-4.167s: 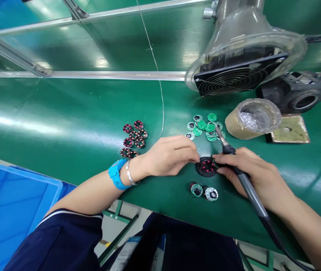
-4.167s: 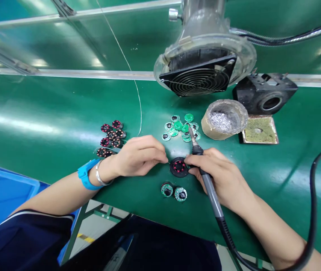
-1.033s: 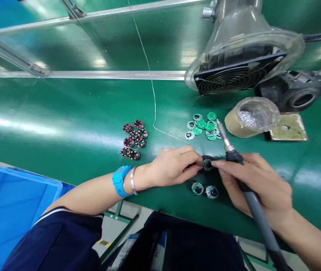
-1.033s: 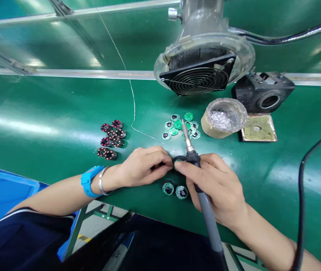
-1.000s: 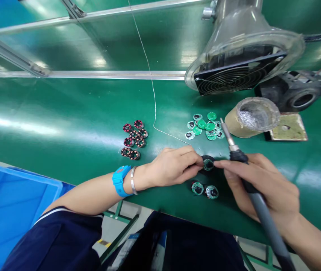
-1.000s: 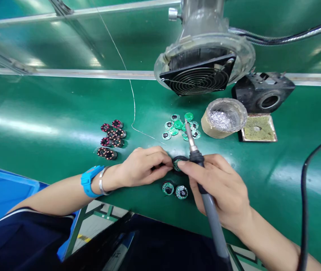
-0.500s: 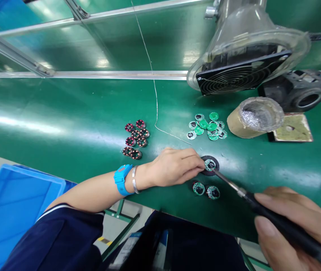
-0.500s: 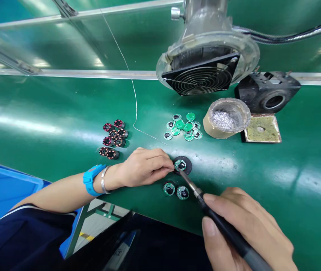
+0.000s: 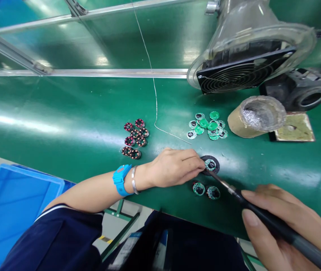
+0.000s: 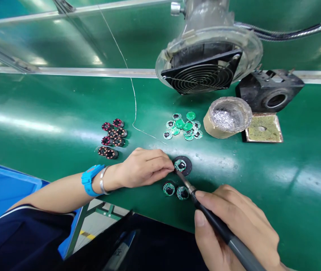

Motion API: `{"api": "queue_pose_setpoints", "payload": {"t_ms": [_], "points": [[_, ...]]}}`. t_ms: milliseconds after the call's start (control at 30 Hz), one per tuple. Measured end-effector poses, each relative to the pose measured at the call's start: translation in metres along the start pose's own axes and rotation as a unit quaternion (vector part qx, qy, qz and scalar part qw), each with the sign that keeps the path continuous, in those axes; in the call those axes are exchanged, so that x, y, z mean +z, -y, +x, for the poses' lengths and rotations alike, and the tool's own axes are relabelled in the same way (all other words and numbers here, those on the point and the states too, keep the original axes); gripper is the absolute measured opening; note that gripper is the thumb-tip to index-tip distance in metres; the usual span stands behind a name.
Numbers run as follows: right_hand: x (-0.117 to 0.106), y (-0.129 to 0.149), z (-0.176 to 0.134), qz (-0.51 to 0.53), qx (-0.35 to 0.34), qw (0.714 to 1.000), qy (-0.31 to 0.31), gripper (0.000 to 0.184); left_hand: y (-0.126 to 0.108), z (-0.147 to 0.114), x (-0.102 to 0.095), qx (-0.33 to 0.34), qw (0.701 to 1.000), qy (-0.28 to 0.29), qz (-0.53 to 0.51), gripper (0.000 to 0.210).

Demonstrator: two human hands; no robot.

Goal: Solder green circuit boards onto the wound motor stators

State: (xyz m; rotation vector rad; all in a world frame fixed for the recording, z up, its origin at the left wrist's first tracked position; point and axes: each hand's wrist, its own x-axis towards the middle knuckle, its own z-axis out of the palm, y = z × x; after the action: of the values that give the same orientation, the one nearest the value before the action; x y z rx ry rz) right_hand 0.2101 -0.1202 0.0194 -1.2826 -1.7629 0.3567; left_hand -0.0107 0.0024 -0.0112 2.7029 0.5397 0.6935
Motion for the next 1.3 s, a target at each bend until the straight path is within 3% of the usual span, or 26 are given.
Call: {"api": "queue_pose_setpoints", "payload": {"t_ms": [633, 800, 1300], "points": [[-0.005, 0.004, 0.012, 0.0, -0.007, 1.0, 0.014, 0.027, 0.0, -0.001, -0.001, 0.002, 1.0, 0.007, 0.009, 0.011], [-0.006, 0.01, 0.019, -0.006, 0.012, 1.0, -0.009, 0.024, 0.0, 0.0, -0.002, 0.005, 1.0, 0.007, 0.01, 0.01], [0.002, -0.001, 0.008, 0.037, -0.019, 0.999, 0.0, 0.034, 0.0, 0.0, -0.001, 0.011, 1.0, 0.011, 0.011, 0.011]]}}
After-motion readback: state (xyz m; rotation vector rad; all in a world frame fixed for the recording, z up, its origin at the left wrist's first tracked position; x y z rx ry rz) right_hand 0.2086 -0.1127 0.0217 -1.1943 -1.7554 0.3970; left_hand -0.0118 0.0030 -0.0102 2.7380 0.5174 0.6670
